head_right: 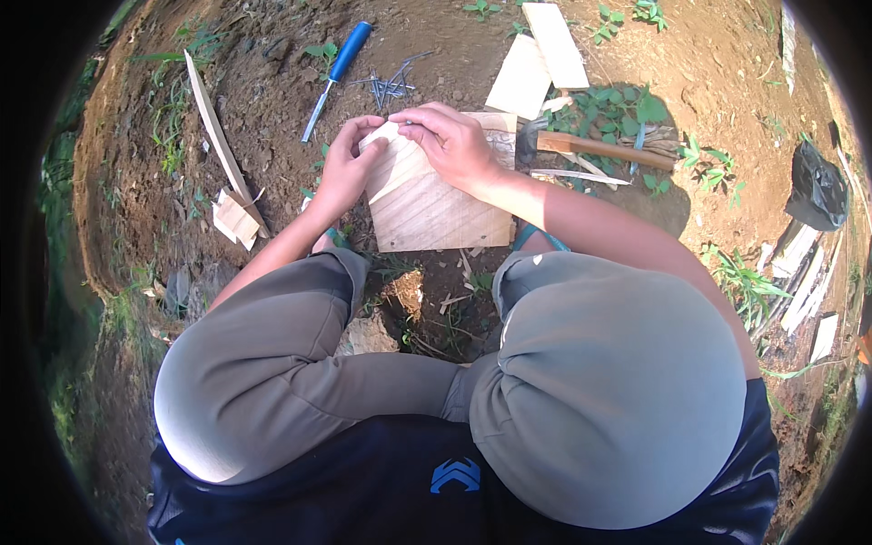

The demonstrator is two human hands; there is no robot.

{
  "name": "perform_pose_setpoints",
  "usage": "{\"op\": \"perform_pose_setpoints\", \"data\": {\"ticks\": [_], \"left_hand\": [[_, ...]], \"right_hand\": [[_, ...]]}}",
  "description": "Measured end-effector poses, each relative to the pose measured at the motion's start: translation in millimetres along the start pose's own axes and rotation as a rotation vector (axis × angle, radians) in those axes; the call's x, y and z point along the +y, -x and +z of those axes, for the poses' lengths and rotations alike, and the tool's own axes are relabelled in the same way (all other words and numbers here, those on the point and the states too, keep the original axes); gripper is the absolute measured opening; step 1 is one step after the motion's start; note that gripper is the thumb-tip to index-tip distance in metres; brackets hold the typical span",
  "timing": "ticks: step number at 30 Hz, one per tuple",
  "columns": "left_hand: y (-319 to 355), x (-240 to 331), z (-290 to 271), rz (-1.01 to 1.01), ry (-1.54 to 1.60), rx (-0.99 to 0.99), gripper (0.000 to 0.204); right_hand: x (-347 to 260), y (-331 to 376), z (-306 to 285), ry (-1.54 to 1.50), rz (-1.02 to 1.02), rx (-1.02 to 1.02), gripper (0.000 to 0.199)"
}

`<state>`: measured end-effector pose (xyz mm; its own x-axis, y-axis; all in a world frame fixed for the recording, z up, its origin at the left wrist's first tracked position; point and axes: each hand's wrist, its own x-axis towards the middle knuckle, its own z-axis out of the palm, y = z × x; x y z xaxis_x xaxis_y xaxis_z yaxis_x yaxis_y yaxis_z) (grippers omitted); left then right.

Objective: The person aligns wood pieces on the ground, hammers nails into them to join them together, and uses a screwdriver to pry or adjust the wood.

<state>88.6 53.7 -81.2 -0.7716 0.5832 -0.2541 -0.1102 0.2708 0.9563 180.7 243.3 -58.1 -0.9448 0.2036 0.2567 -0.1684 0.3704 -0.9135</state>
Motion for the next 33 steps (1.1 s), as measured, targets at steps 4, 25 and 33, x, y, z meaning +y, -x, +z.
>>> {"op": "perform_pose_setpoints", "data": {"ticks": [4,25,33], "left_hand": [[-2,16,-5,-0.178,-0.014,-0.127,0.037],[-5,11,-10,-0.229,0.111,-0.203,0.052],[-1,-9,-10,-0.233,0.147,-0.215,0.052]], "right_hand": [[10,1,1,0.008,-0.009,-0.017,0.023],[20,9,11,0.004,-0.052,-0.001,0.019],[18,7,10,0.125,-0.103,-0.049,0.017]]}}
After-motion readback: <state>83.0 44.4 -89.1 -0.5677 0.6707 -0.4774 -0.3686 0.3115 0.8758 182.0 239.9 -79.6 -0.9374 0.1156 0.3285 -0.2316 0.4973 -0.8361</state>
